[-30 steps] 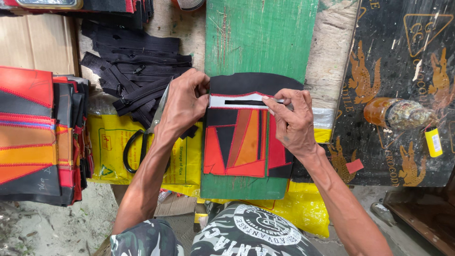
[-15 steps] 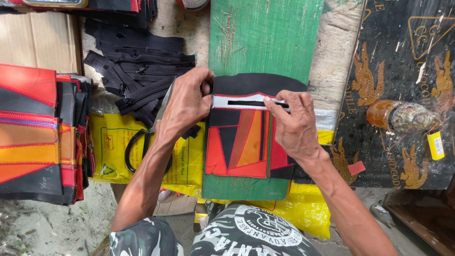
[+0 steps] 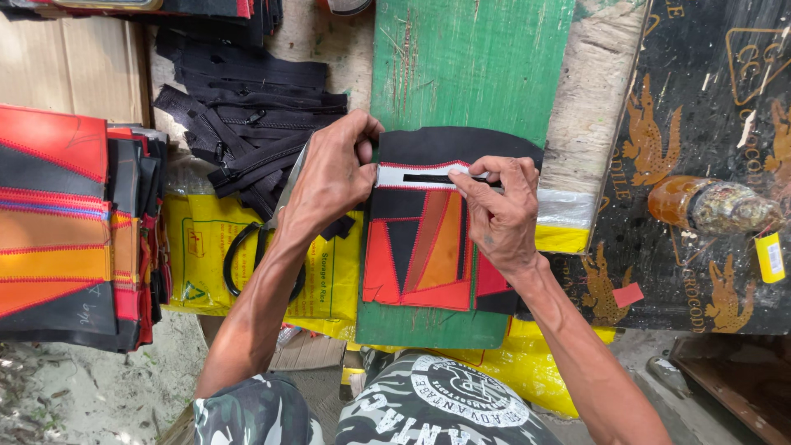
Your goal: The person assembles patchwork fabric pouches at a workbench. They thread a zipper through a slot in a pouch front, align and press the zipper into place, apply glue from a jar to the pouch edge, and stack the finished pouches with others on the table.
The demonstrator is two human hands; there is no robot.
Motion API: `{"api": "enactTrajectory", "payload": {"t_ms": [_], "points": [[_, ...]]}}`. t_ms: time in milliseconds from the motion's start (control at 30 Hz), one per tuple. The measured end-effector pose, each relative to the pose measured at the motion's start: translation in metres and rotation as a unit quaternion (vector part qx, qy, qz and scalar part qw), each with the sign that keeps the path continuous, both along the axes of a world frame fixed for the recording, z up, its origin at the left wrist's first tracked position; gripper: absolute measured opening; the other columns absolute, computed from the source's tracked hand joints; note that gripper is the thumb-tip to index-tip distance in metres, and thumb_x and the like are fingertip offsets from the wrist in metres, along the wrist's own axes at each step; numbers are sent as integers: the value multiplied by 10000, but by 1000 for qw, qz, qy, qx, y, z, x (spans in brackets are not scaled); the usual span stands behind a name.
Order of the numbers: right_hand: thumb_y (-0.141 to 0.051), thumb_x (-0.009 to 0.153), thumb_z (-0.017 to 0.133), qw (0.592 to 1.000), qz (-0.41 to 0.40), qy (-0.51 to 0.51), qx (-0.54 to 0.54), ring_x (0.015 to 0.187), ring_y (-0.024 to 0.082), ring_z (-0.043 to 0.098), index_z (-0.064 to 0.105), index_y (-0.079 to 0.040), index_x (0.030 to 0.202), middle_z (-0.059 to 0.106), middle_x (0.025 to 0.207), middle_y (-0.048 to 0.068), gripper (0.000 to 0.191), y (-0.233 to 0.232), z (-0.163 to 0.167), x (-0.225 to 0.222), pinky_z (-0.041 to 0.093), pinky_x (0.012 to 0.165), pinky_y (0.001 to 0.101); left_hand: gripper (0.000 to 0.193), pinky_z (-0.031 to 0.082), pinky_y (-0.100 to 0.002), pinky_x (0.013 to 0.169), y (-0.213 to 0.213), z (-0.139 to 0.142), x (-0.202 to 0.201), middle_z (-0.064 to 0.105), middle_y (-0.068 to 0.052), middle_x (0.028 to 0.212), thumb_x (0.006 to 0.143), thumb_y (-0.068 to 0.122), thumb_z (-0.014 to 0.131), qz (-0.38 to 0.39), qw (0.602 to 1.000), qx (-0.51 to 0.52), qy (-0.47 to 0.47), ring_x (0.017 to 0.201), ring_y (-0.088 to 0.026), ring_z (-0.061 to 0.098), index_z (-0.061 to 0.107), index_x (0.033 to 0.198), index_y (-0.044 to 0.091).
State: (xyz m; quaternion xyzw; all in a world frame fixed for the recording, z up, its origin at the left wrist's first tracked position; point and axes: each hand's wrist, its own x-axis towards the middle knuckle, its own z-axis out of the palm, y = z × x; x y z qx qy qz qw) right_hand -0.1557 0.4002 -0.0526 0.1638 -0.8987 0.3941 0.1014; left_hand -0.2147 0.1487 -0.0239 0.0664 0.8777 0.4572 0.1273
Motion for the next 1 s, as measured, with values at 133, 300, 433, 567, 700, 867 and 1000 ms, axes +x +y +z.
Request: {"api": "enactTrajectory", "payload": {"t_ms": [133,300,433,567,700,867,1000], "points": [[38,881,782,1000,-1,3,1,960,220,507,786,-157,1156,620,1066,24,337,-1,0,0,434,870,366,334,496,-346,618,0,1,0,556,-63,739,718,-79,705,11,1000,13,-21,672,-186,576,635,1038,-10],[36,886,761,1000,8,6,16,952,229,497,786,-156,1167,614,1069,28,342,-1,2,-2,420,867,372,322,495,-341,606,1,2,-2,561,-59,730,715,-86,694,7,1000,9,-21,663,-179,574,637,1023,-14],[35,895,750,999,19,13,45,959,236,506,787,-127,1159,609,1066,41,312,-2,9,-3,407,867,383,315,494,-342,603,0,3,-3,564,-61,721,725,-91,681,1,999,11,-34,654,-178,578,638,1027,-16],[11,873,767,996,15,19,86,997,267,542,772,-68,1096,615,1074,76,236,-8,14,-2,417,853,410,324,495,-342,608,-1,5,-5,565,-67,723,718,-92,683,-9,1000,5,-28,653,-181,580,631,1030,-20],[-10,884,804,1000,14,6,22,1020,272,555,736,-18,1095,614,1088,83,222,-18,9,-4,476,905,403,314,495,-342,603,-1,5,-6,572,-65,717,725,-73,709,-5,1000,8,-26,652,-179,587,624,1023,-22],[2,853,823,1000,14,2,-17,969,253,550,763,-61,1126,614,1060,69,287,-17,4,-5,470,883,401,313,497,-343,604,-1,6,-6,573,-65,711,732,-73,707,-6,999,3,-38,648,-179,588,629,1030,-18],[8,865,807,1000,21,8,-11,984,250,549,770,-102,1144,622,1070,60,302,-16,4,-4,449,869,397,304,492,-345,602,-1,7,-6,568,-65,707,736,-53,737,-6,999,5,-36,645,-180,583,624,1016,-20]]}}
